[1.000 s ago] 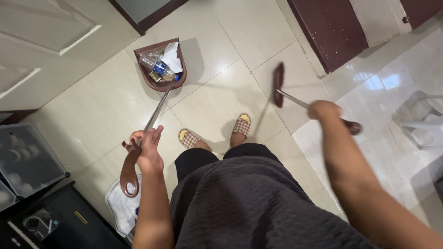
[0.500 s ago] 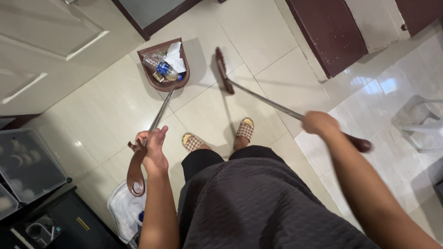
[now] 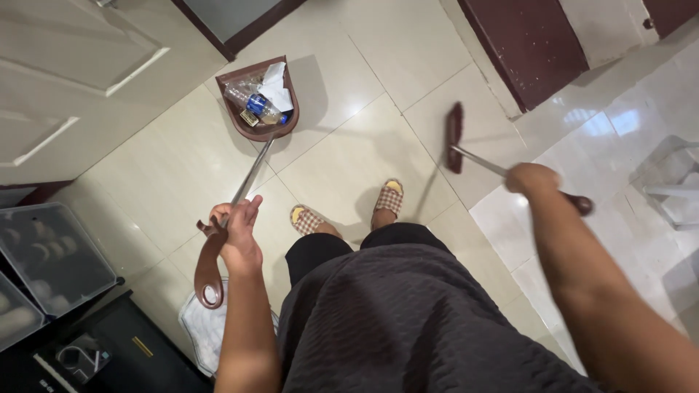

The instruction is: The person sweeps debris from the floor into a dustpan using a broom and then moves the dustpan.

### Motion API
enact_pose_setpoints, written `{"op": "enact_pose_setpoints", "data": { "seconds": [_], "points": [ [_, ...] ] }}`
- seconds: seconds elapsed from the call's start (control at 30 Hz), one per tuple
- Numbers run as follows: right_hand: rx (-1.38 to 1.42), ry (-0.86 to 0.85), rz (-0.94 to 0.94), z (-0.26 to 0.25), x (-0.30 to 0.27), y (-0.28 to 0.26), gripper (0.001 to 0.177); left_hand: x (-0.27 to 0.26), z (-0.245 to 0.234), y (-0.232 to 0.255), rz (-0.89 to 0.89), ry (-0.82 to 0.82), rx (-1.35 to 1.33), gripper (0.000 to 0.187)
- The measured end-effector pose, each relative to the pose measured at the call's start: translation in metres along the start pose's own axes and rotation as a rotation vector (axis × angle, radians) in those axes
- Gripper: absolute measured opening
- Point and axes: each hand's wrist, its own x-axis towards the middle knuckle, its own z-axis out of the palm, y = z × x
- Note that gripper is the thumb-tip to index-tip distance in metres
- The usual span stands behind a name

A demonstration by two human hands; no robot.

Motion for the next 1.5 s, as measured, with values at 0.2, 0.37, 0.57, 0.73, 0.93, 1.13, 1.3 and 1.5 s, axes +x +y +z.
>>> {"op": "enact_pose_setpoints", "data": {
  "seconds": [0.2,0.37,0.57,0.73,0.93,1.13,1.3,1.5],
  "points": [
    [0.089,0.021,-0.096,-0.016,-0.082,-0.078,0.039,0.002,0.004,-0.016,-0.070,-0.009,0.006,0.024],
    [0.152,-0.050,-0.121,-0.029,-0.127,-0.067,0.037,0.000,0.016,-0.024,-0.073,-0.024,0.011,0.023],
    [0.178,-0.045,-0.130,0.001,-0.119,0.026,0.037,-0.017,0.053,-0.032,-0.081,-0.007,0.074,0.023],
    [0.171,0.006,0.104,0.022,-0.064,0.099,0.038,-0.030,0.078,-0.043,-0.074,-0.036,0.076,0.019],
    [0.155,0.001,0.208,-0.004,0.065,0.144,0.036,-0.060,0.085,-0.059,-0.038,-0.092,0.032,0.015],
    [0.005,0.099,-0.015,-0.055,0.103,0.060,0.032,-0.077,0.099,-0.084,-0.082,-0.048,0.027,0.016],
    [-0.030,0.172,-0.186,-0.044,0.054,-0.012,0.031,-0.081,0.114,-0.099,-0.067,-0.008,0.030,0.017],
    [-0.036,0.224,-0.375,-0.013,0.002,-0.019,0.030,-0.083,0.125,-0.093,-0.072,0.008,0.040,0.017]
  ]
}}
